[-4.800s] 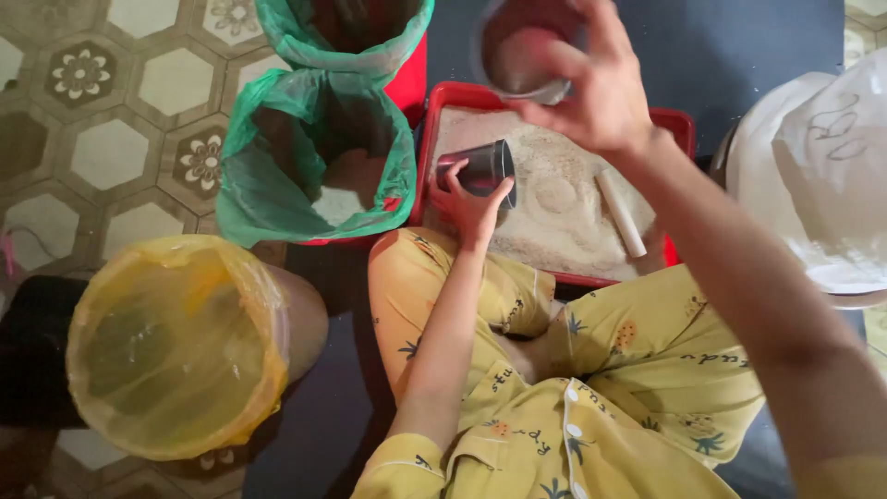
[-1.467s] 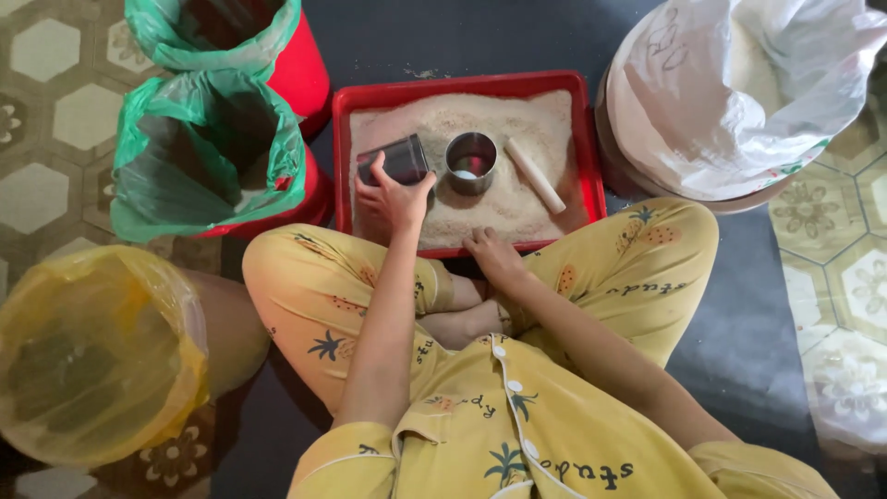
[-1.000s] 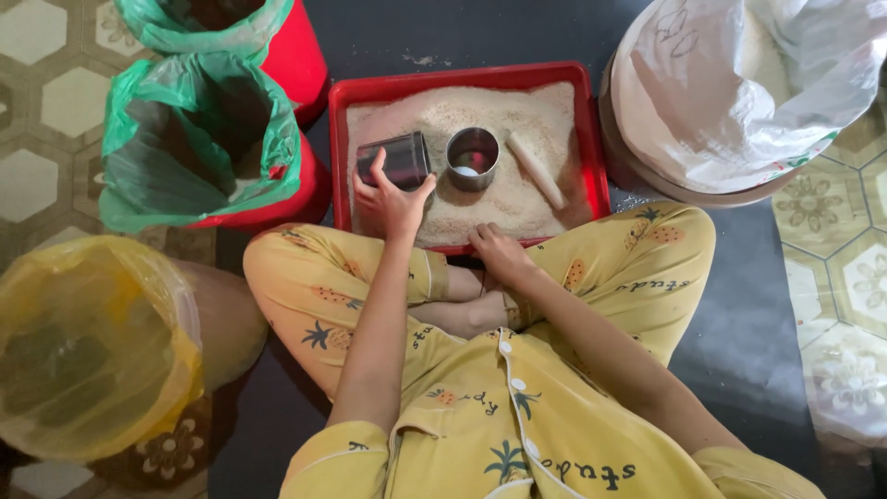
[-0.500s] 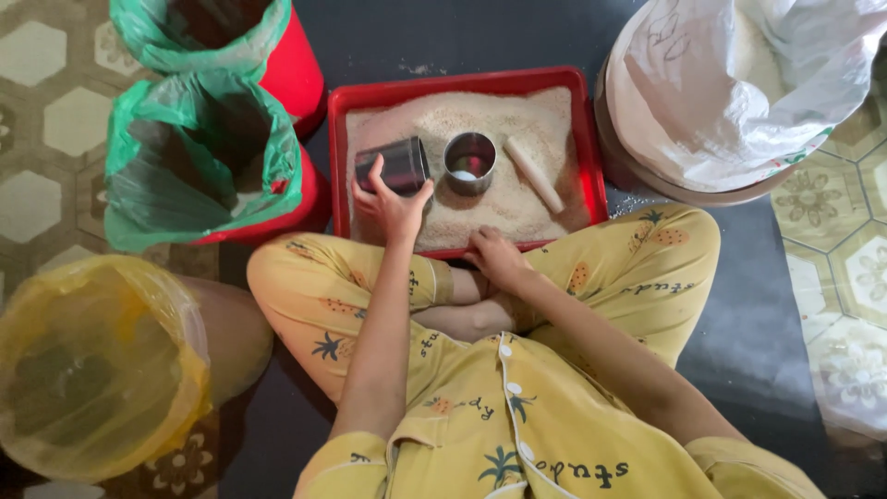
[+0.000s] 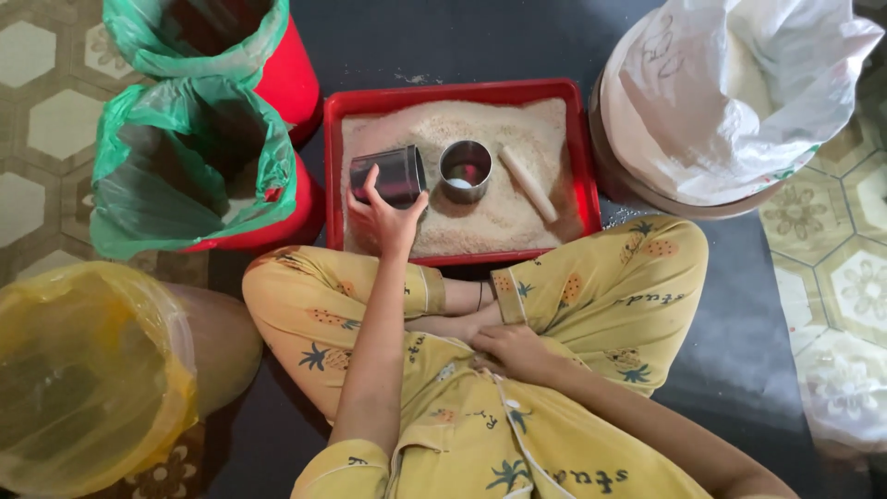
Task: Scooping flour from a tray into bags using small metal cups while sitting on the floor.
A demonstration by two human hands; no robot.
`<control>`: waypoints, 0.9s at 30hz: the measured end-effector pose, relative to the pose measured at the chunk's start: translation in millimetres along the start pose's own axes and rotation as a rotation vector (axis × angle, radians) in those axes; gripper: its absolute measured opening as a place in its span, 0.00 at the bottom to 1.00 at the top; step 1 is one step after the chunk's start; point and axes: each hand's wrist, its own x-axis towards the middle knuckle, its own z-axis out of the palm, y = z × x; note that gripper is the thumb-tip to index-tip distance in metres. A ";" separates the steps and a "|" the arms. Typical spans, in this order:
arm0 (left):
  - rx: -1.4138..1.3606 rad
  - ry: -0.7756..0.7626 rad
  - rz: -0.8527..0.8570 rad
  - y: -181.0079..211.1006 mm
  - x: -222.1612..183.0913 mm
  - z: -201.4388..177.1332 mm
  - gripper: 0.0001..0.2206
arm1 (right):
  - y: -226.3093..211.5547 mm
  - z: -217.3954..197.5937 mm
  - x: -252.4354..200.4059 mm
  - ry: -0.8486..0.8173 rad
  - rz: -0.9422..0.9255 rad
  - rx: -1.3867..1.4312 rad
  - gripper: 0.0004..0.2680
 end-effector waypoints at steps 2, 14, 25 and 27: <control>-0.041 -0.023 -0.024 7.7 -3.9 -7.4 0.45 | 7.5 21.4 12.8 -0.006 -0.013 -0.087 0.09; -0.148 -0.091 -0.091 6.9 3.2 -7.9 0.45 | 111.6 -94.8 151.3 0.809 0.326 -0.204 0.22; -0.261 -0.026 -0.048 -5.5 10.6 5.9 0.44 | 189.6 -47.5 146.9 0.905 0.620 0.022 0.13; -0.291 -0.072 -0.147 1.8 14.3 8.8 0.43 | 177.7 -53.6 132.3 1.014 0.946 0.263 0.10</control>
